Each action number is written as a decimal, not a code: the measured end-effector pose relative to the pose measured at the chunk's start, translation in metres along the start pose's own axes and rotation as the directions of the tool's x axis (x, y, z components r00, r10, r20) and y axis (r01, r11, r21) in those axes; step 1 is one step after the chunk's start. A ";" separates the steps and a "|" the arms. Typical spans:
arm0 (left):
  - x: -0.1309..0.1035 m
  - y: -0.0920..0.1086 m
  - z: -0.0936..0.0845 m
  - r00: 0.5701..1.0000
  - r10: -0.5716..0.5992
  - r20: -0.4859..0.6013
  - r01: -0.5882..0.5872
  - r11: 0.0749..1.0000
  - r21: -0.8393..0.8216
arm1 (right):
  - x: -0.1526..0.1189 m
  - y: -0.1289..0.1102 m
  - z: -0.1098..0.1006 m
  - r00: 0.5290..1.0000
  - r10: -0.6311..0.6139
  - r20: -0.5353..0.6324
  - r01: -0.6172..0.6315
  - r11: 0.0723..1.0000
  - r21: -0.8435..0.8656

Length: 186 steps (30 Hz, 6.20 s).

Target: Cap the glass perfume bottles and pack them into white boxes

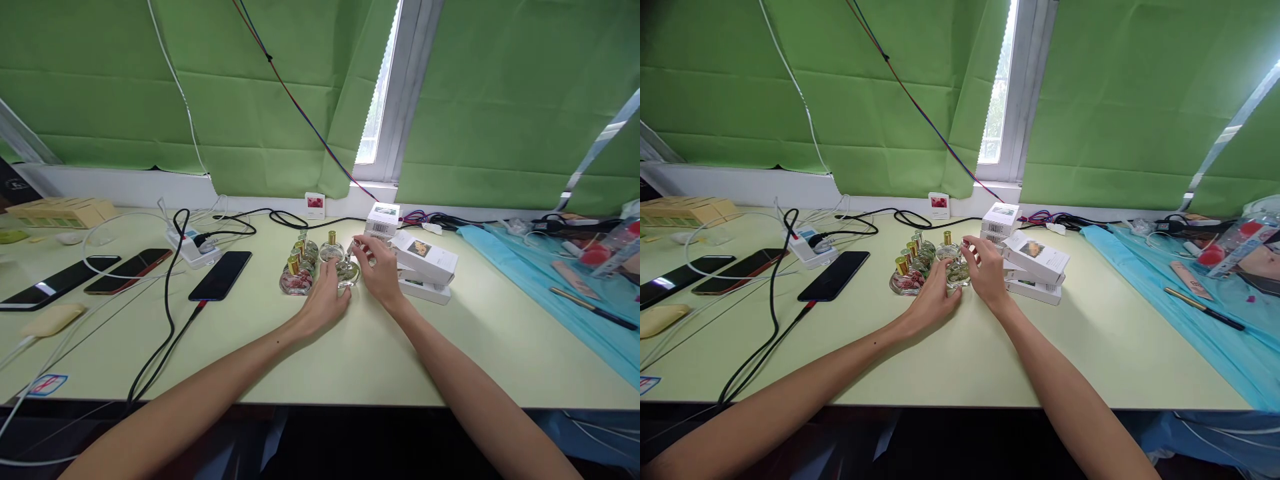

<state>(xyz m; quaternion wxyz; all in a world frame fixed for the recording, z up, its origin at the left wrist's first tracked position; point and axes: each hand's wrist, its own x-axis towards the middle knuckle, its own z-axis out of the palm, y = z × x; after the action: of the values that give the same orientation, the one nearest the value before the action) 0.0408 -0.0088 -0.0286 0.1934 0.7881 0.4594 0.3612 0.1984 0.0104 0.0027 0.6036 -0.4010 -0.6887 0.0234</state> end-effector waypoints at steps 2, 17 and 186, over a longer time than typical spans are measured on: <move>0.000 -0.001 0.001 1.000 0.004 -0.004 -0.003 1.000 0.009 | 0.000 0.000 0.000 0.999 -0.028 0.025 0.028 1.000 -0.006; 0.001 -0.001 0.002 0.999 0.044 -0.002 -0.044 0.997 0.063 | -0.003 0.005 0.002 0.981 -0.130 0.142 0.139 0.989 -0.056; 0.002 0.004 -0.002 0.998 0.053 0.046 -0.057 0.995 0.082 | -0.003 0.007 0.003 0.950 -0.016 0.311 0.094 0.967 -0.236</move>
<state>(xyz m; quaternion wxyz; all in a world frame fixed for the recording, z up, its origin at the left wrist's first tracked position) 0.0421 -0.0091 -0.0242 0.1603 0.8155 0.4479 0.3295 0.1989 0.0150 -0.0039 0.4352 -0.4451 -0.7824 -0.0178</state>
